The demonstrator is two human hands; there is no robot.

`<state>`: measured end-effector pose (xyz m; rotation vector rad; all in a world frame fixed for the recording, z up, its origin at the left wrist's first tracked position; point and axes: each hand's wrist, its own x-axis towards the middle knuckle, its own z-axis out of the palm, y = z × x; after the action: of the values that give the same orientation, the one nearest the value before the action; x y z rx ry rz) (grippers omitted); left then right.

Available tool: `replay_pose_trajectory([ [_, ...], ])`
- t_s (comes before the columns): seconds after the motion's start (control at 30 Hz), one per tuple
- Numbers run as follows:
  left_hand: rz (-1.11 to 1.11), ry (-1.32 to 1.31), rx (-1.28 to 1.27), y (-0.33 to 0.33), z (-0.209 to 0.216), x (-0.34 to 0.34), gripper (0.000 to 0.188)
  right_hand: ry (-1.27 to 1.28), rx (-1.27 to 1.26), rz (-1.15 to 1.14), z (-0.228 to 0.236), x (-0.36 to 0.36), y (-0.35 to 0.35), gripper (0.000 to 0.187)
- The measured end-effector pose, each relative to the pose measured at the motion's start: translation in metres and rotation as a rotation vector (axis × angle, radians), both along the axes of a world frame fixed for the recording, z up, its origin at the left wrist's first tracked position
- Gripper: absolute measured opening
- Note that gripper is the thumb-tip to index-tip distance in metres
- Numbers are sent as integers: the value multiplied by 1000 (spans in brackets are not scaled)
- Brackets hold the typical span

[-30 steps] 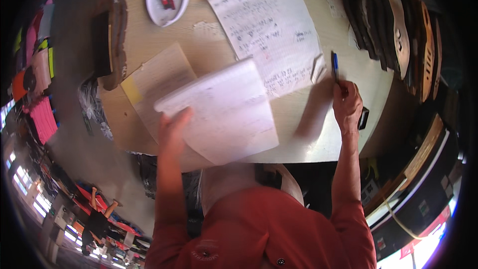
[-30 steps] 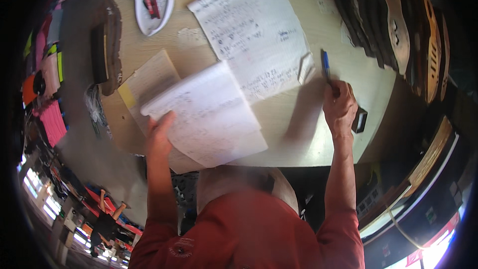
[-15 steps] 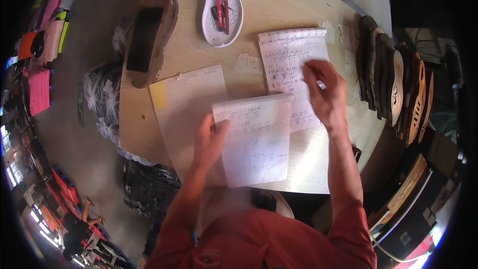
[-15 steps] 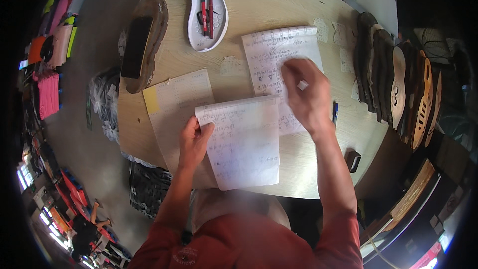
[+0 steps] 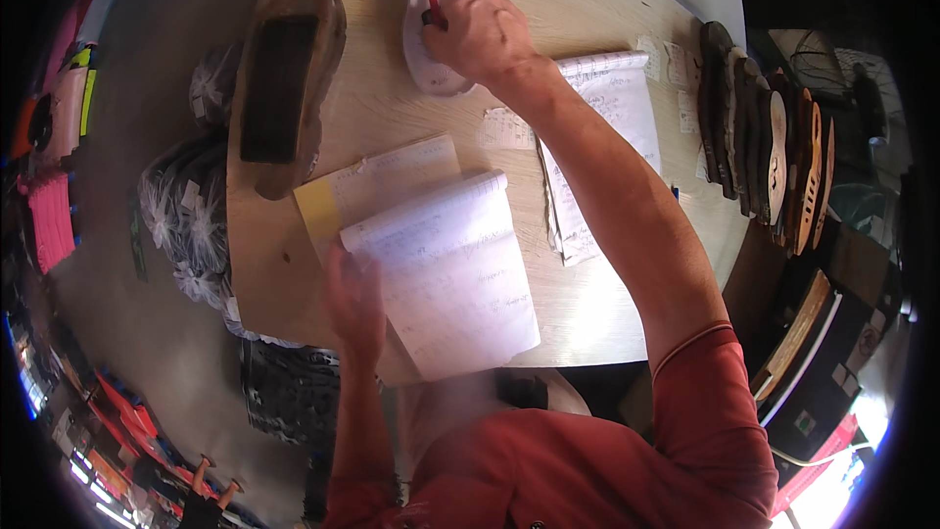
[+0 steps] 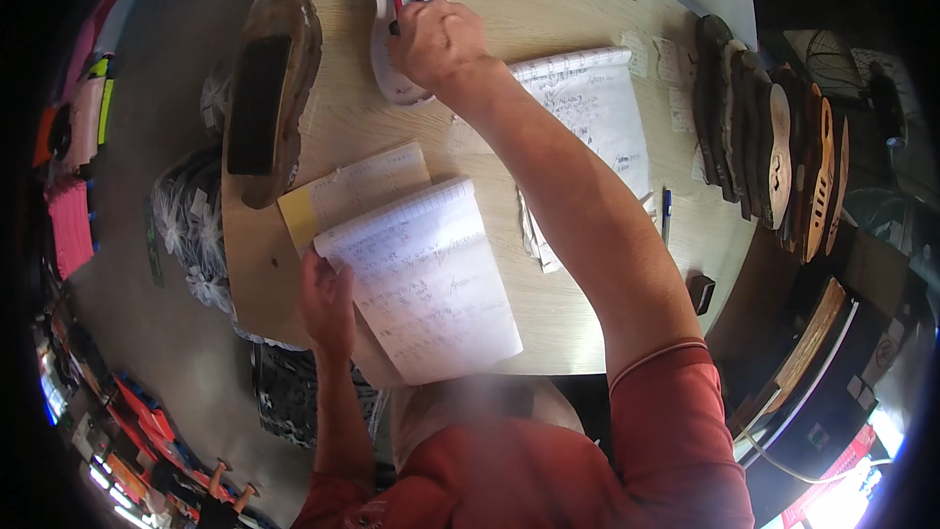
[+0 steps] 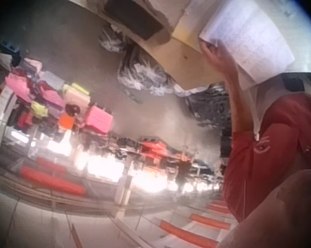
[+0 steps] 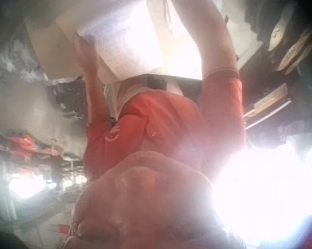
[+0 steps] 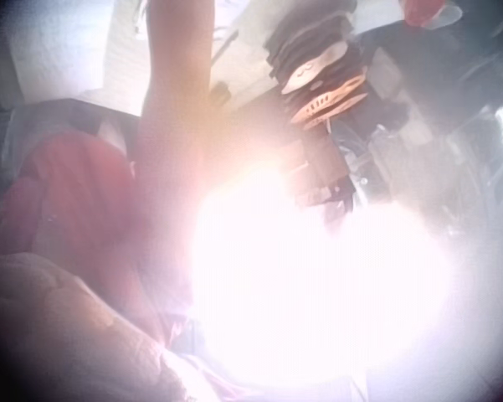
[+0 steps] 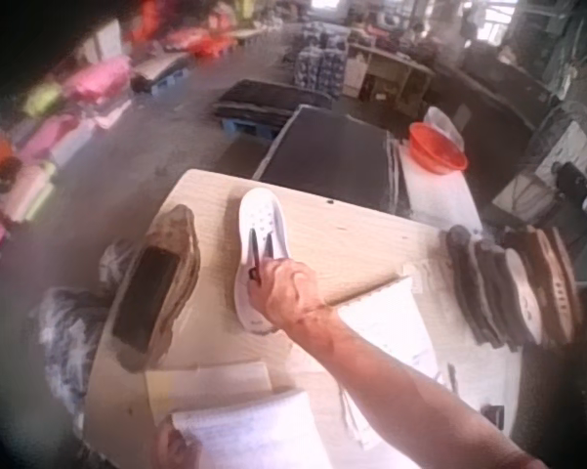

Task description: The person writes on a notepad, attaches a label to a plastic bag, and then moves to a machine to handle large black and white sheets. They sweep debris into a bag and place sheets on the machine.

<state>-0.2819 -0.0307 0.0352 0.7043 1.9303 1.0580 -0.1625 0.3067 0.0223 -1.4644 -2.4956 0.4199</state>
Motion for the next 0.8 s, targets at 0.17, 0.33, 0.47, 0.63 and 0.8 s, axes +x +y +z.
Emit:
replay_pose_trajectory([
  [0.17,-77,240,103,-2,6,-9,46,-62,546,78,-5,8,3,15],
  [0.33,-172,281,217,13,17,-12,40,-66,3,115,6,26,19,19],
  [0.47,-317,399,270,32,24,-4,39,36,96,73,-7,17,20,21],
  [0.63,-398,366,408,53,36,12,38,411,3,7,28,35,1,23],
  [0.8,-672,141,570,78,29,62,38,775,-353,-263,94,134,-98,28],
])
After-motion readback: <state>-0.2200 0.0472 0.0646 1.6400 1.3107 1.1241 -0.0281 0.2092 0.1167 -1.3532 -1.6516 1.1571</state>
